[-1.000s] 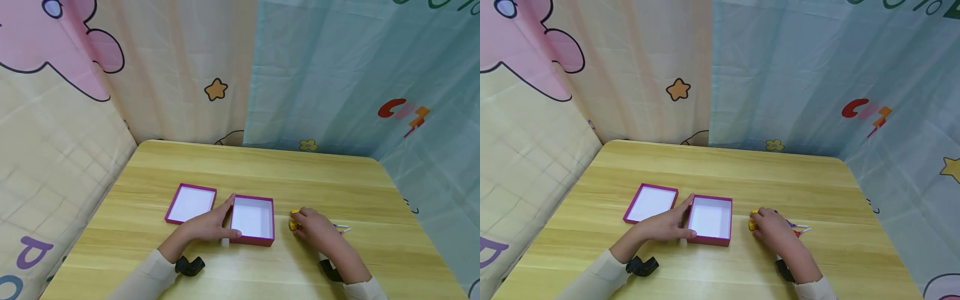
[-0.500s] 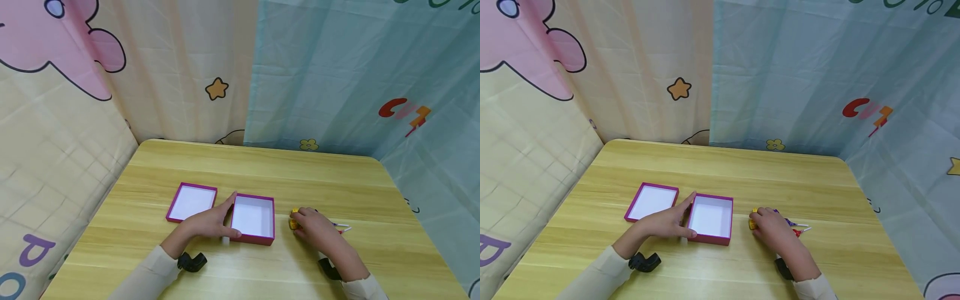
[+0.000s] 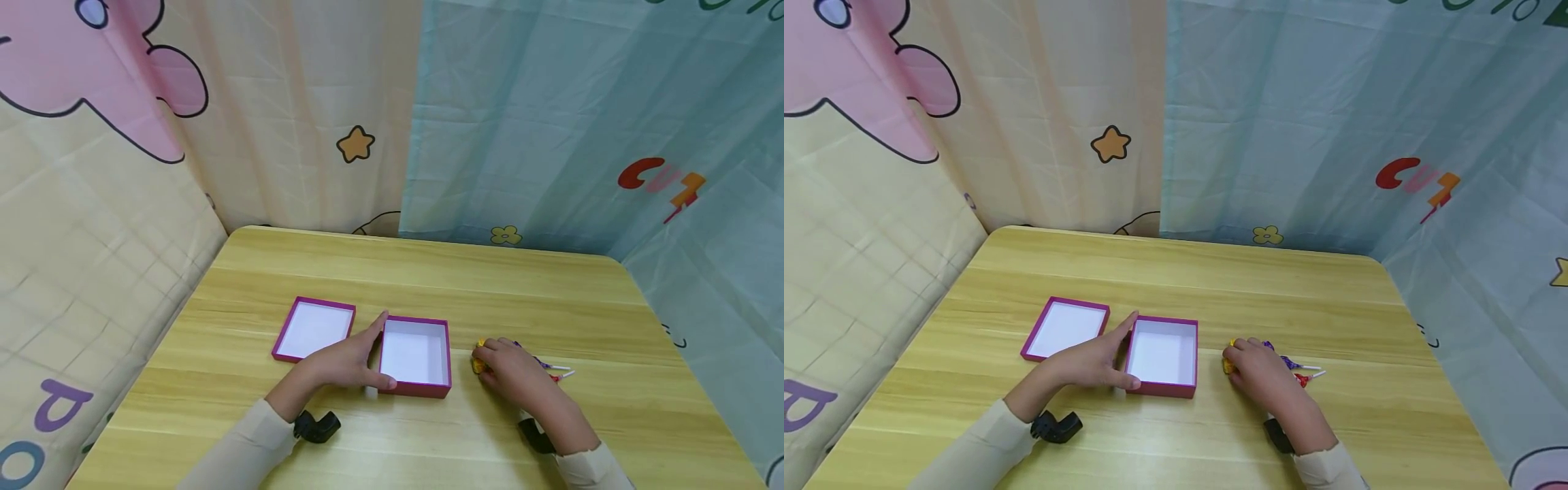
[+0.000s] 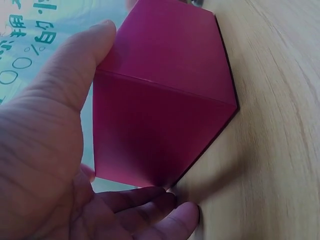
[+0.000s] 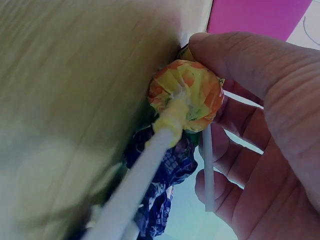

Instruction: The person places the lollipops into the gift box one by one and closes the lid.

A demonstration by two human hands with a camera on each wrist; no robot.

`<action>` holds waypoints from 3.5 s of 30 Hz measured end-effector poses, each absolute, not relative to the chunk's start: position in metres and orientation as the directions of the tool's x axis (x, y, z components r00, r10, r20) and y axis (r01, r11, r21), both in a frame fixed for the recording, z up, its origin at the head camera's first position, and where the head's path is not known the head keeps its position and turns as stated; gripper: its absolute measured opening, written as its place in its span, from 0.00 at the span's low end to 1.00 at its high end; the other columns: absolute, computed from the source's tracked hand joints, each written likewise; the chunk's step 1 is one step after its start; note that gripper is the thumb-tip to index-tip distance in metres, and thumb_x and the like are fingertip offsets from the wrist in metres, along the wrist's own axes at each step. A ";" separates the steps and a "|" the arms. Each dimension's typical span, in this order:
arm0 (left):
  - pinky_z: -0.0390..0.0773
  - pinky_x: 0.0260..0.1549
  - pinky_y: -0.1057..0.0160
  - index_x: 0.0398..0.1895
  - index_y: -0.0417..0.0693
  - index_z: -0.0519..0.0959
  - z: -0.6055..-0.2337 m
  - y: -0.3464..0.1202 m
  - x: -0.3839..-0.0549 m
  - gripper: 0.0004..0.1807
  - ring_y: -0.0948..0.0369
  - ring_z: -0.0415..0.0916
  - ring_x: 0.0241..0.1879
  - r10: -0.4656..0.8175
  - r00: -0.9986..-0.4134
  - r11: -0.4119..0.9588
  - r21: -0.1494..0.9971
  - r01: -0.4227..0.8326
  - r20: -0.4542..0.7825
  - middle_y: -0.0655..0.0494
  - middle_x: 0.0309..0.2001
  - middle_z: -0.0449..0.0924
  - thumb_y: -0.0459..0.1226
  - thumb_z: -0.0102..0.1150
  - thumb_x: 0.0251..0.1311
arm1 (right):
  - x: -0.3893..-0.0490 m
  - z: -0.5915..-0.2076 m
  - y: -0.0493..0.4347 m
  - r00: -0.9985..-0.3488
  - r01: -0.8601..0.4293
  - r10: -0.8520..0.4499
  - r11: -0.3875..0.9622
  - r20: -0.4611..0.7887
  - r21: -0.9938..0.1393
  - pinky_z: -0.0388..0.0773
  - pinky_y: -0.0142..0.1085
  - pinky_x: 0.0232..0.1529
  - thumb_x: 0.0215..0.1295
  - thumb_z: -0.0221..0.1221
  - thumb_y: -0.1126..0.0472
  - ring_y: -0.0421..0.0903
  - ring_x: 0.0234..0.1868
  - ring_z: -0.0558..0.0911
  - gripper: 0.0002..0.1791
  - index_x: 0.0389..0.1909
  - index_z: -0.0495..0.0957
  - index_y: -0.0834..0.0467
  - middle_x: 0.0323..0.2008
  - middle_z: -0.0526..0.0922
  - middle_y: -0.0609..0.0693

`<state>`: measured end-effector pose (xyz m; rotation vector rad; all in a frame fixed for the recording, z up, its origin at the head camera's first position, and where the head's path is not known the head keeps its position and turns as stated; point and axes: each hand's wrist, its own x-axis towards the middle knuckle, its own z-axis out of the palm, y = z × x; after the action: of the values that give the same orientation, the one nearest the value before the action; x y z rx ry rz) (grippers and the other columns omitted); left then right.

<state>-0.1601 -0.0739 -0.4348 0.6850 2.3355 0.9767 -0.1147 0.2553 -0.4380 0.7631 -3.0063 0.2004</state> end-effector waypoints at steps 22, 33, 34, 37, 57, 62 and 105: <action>0.54 0.70 0.51 0.81 0.57 0.31 -0.429 -0.076 -0.160 0.68 0.58 0.47 0.75 0.638 -0.717 0.616 0.746 0.255 -0.281 0.52 0.79 0.43 0.62 0.70 0.50 | -0.122 -0.413 0.255 -0.852 -0.509 -0.523 0.834 -0.010 -0.214 0.80 0.41 0.42 0.57 0.71 0.63 0.41 0.36 0.76 0.12 0.42 0.83 0.56 0.36 0.79 0.42; 0.55 0.70 0.52 0.81 0.55 0.32 -0.430 -0.072 -0.158 0.69 0.57 0.49 0.75 0.634 -0.722 0.653 0.693 0.306 -0.278 0.51 0.78 0.46 0.66 0.68 0.48 | -0.128 -0.388 0.250 -0.845 -0.478 -0.528 0.818 -0.087 -0.319 0.80 0.40 0.42 0.60 0.68 0.64 0.40 0.36 0.76 0.12 0.45 0.83 0.57 0.39 0.80 0.42; 0.55 0.70 0.52 0.81 0.55 0.32 -0.430 -0.072 -0.158 0.69 0.57 0.49 0.75 0.633 -0.722 0.656 0.689 0.308 -0.280 0.50 0.78 0.47 0.65 0.68 0.49 | -0.129 -0.386 0.250 -0.844 -0.478 -0.529 0.817 -0.089 -0.323 0.80 0.40 0.42 0.60 0.68 0.64 0.40 0.36 0.76 0.12 0.45 0.83 0.57 0.39 0.80 0.42; 0.57 0.70 0.51 0.81 0.55 0.32 -0.427 -0.072 -0.158 0.68 0.57 0.52 0.74 0.631 -0.721 0.662 0.684 0.307 -0.287 0.49 0.78 0.48 0.65 0.69 0.49 | -0.133 -0.382 0.251 -0.843 -0.471 -0.528 0.817 -0.101 -0.332 0.81 0.39 0.42 0.61 0.68 0.64 0.39 0.36 0.76 0.11 0.45 0.83 0.56 0.39 0.80 0.41; 0.60 0.68 0.50 0.81 0.59 0.35 -0.423 -0.070 -0.160 0.69 0.56 0.60 0.70 0.614 -0.723 0.674 0.686 0.273 -0.316 0.49 0.76 0.55 0.65 0.71 0.46 | -0.154 -0.362 0.237 -0.768 -0.488 -0.615 0.743 -0.179 -0.459 0.78 0.33 0.34 0.66 0.65 0.61 0.39 0.31 0.76 0.11 0.47 0.80 0.56 0.33 0.77 0.39; 0.60 0.68 0.50 0.81 0.60 0.35 -0.425 -0.070 -0.160 0.69 0.55 0.59 0.71 0.606 -0.731 0.676 0.686 0.267 -0.313 0.50 0.76 0.54 0.65 0.71 0.45 | -0.158 -0.360 0.227 -0.743 -0.518 -0.644 0.725 -0.180 -0.454 0.77 0.33 0.34 0.66 0.66 0.61 0.39 0.31 0.75 0.08 0.44 0.80 0.54 0.32 0.76 0.38; 0.64 0.66 0.51 0.81 0.57 0.38 -0.423 -0.070 -0.161 0.68 0.57 0.64 0.68 0.613 -0.731 0.669 0.689 0.278 -0.300 0.47 0.73 0.62 0.66 0.71 0.45 | -0.187 -0.398 0.153 -0.539 -0.614 -0.790 0.605 -0.290 -0.507 0.75 0.31 0.38 0.64 0.67 0.60 0.37 0.33 0.75 0.06 0.37 0.79 0.49 0.30 0.77 0.37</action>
<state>-0.1608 -0.0695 -0.4235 0.6885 2.3648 0.8575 -0.1871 0.1527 -0.3981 1.5409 -3.2436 0.6613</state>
